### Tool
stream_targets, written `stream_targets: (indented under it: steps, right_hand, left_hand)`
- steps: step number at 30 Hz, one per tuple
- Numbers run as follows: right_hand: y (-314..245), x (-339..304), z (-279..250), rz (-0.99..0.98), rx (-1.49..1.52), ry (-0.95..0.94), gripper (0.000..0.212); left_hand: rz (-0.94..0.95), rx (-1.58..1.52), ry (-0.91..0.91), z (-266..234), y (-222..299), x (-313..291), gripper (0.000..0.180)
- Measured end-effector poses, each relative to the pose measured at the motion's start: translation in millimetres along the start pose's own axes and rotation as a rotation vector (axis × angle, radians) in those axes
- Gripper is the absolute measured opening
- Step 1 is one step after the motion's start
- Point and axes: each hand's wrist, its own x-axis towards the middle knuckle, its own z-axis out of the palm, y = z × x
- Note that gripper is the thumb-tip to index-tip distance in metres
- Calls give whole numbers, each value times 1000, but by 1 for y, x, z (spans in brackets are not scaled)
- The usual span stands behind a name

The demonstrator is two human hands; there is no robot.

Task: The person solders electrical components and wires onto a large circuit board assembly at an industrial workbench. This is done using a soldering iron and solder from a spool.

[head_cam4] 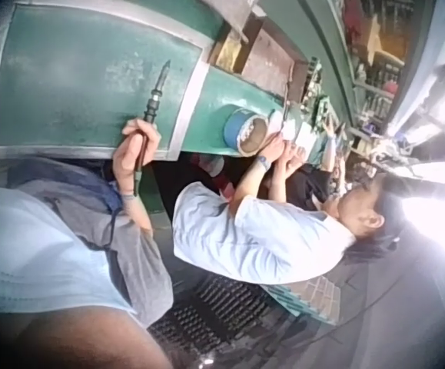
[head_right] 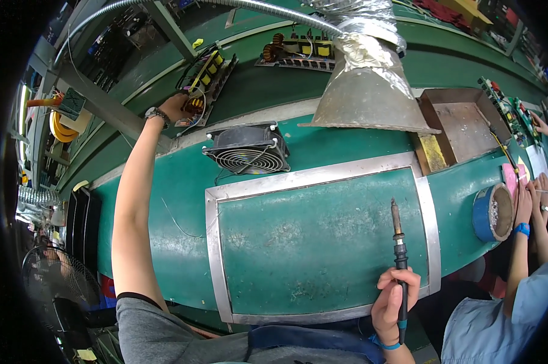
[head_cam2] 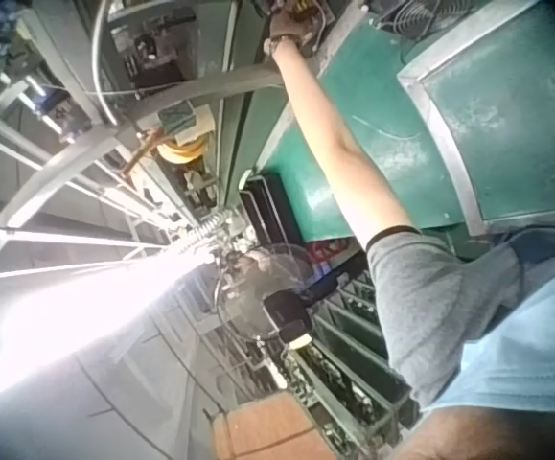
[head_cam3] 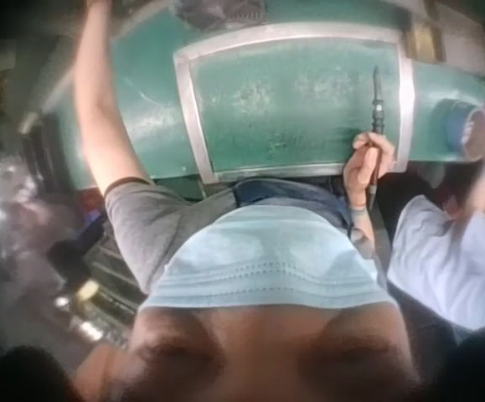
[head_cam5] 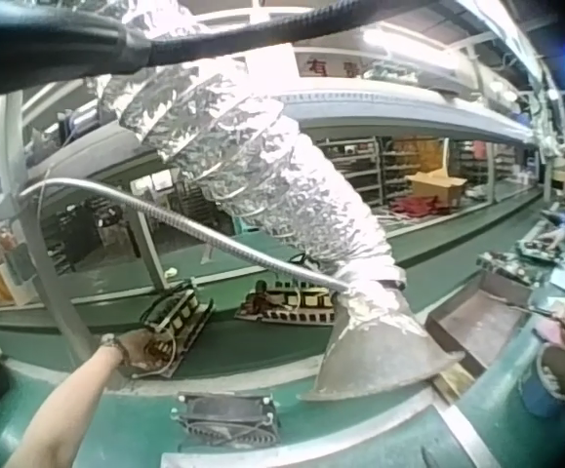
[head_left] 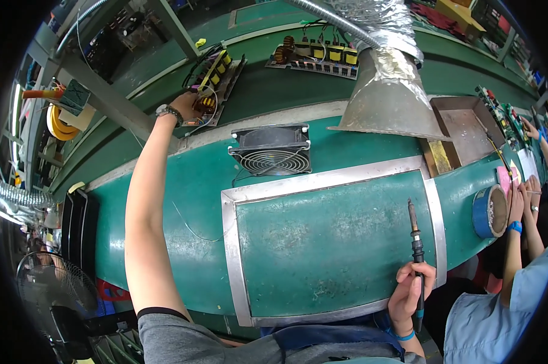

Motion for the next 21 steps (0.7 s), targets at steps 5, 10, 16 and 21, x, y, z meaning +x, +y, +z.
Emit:
stream_targets:
  steps: [5, 10, 16, 21]
  right_hand:
    - [1, -3, -1, -4, 49, -3, 23]
    - [-1, -3, -3, -1, 48, -20, 24]
    - [4, -4, -2, 17, 116, 4, 24]
    - [4, -5, -6, 28, 128, -9, 24]
  left_hand:
    - [12, -13, -64, -30, 4, -4, 44]
    - [95, -50, 136, -58, 45, -5, 30]
    - [46, 66, 464, -70, 53, -15, 29]
    - [-136, -264, 317, -124, 47, -16, 46]
